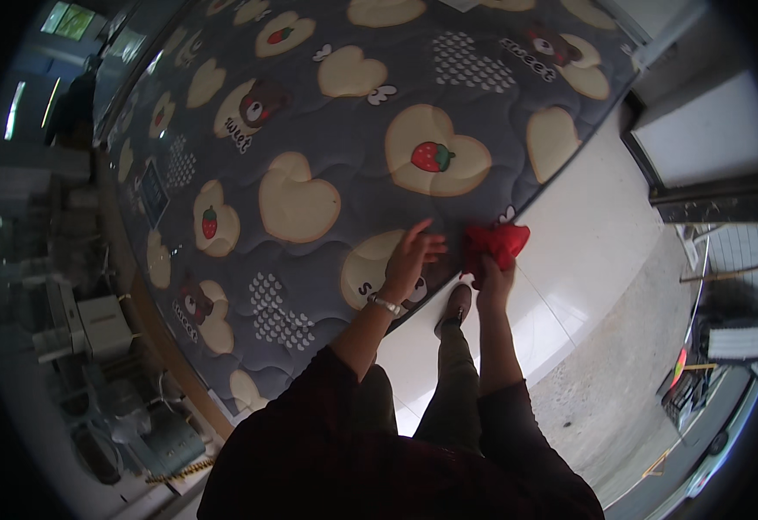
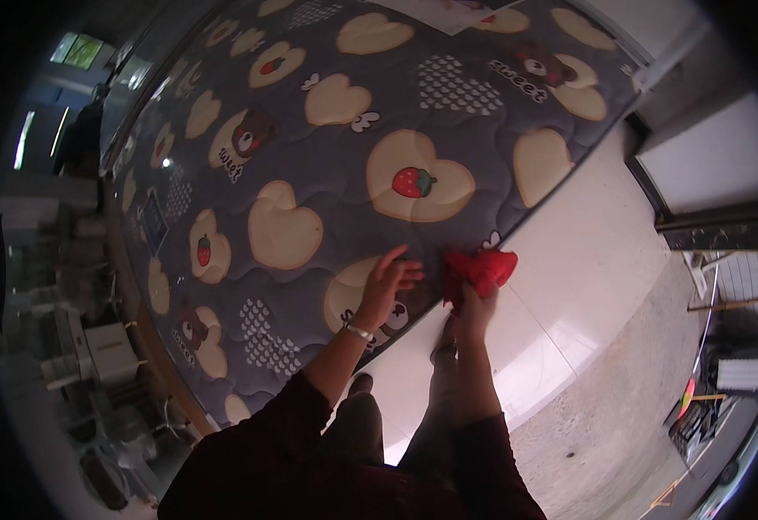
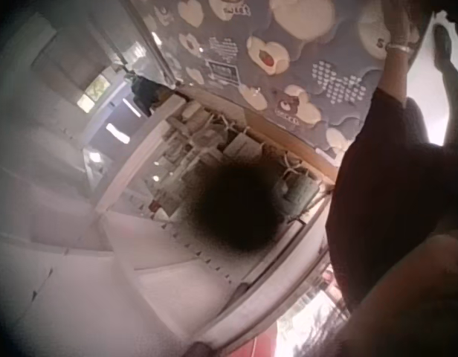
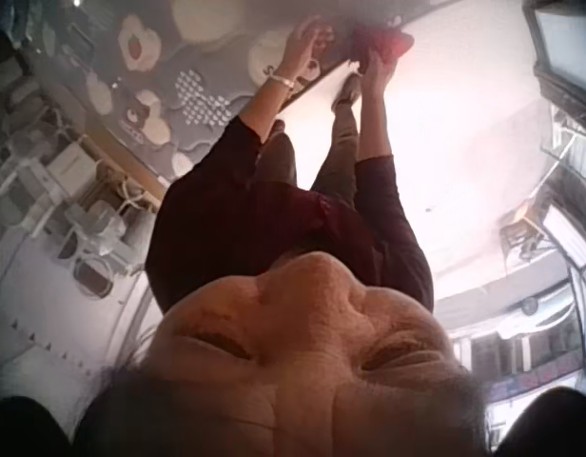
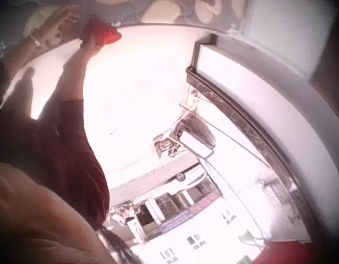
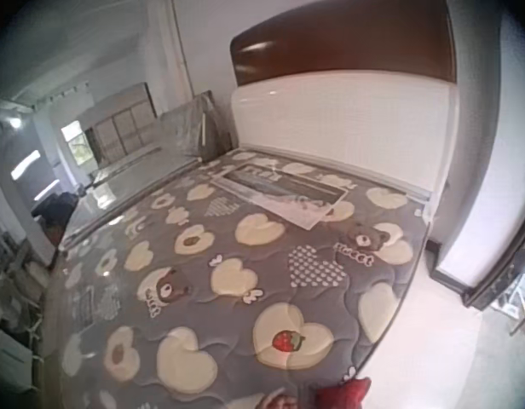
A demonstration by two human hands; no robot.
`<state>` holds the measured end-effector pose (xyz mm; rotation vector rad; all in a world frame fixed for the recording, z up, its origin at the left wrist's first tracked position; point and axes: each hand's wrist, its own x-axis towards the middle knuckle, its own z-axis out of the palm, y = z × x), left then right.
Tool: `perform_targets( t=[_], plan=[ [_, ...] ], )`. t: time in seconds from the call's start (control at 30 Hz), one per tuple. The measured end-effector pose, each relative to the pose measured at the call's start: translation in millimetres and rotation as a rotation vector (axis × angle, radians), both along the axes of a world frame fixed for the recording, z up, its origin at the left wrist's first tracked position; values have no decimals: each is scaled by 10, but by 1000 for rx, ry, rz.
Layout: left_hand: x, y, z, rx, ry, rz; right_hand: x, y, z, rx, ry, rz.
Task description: The person wipes the plastic-wrapped surfaces of several mattresses and a headboard with a red cloth. The person moves between different mattresses, wiping the top and sides, and also cleans the headboard area.
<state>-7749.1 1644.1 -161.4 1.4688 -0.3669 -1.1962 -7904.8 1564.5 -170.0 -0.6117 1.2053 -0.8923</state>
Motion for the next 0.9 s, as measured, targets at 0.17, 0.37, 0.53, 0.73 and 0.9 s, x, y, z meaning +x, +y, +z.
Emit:
perform_targets(
  t=[0.17,0.37,0.53,0.73,0.9],
  plan=[
    [510,1088,-326,965,-1237,404,8,-51,356,-843,582,690],
    [500,1400,-632,1182,-1224,430,917,620,165,-1384,472,1599],
    [449,1406,-621,1072,-1247,450,1861,748,-315,-1735,466,1373],
    [500,1410,-627,1051,-1225,449,2447,414,-390,-1731,580,1148],
    [459,1449,-648,1096,-1190,415,1839,-1066,-360,-1587,1002,913]
  ],
)
